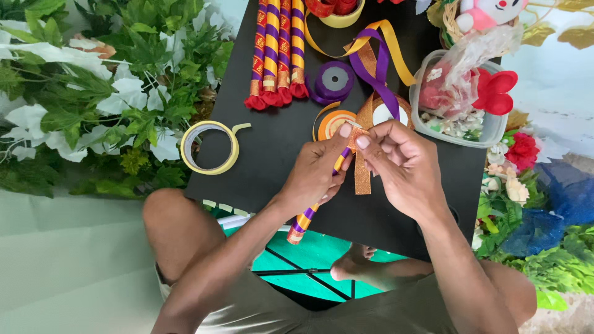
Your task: The person wraps purple and gold ribbon around sticks, secures them with tape, and attaches a red heart-shaped decoration and a small white flower.
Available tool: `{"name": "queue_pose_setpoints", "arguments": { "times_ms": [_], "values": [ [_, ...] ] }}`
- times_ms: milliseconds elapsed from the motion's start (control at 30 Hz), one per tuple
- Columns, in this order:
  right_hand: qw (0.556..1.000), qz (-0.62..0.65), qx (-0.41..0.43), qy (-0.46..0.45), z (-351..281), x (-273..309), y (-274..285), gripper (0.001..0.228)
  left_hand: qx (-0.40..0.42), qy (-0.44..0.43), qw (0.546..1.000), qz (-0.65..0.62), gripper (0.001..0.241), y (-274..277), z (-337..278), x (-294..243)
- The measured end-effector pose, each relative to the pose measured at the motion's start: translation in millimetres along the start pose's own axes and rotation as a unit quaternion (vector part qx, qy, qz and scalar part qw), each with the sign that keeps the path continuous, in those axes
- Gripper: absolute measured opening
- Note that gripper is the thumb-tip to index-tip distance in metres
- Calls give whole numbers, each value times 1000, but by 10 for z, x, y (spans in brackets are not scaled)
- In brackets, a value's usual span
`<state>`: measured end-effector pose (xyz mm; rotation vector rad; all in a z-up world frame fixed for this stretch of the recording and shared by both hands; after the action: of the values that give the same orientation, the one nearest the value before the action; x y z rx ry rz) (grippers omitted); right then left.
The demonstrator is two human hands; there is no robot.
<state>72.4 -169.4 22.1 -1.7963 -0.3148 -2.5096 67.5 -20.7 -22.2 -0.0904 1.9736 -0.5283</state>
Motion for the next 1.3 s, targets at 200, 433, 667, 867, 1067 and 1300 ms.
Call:
{"name": "queue_pose_setpoints", "arguments": {
  "times_ms": [200, 433, 667, 867, 1067, 1300],
  "values": [
    [1000, -22, 11, 17, 16, 30, 20, 16, 17, 29, 998, -45, 69, -55, -57, -42],
    [1000, 0, 11, 7, 34, 49, 14, 16, 49, 58, 994, -75, 70, -104, -93, -43],
    [1000, 5, 22, -11, 30, -86, 8, 17, 97, 60, 989, -89, 67, -139, -105, -47],
    [999, 1, 22, -30, 10, -73, 38, 20, 112, 61, 989, -80, 68, -154, -99, -55],
    [998, -16, 32, -45, -7, -62, 47, 19, 126, 62, 987, -73, 67, -165, -91, -16],
    [996, 6, 35, -78, -49, -126, 55, 20, 147, 82, 981, -91, 67, -194, -127, -34]
  ]
}}
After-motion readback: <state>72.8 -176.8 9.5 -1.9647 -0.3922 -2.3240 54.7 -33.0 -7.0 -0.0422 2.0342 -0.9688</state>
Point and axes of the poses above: each hand's wrist, its own z-axis towards the middle knuckle, its own y-axis out of the back of the hand, x = y × z, the point moved 7 cm from there along z, towards the middle knuckle, and after that the axes turned 8 degrees about y, right-handed, at the moved point
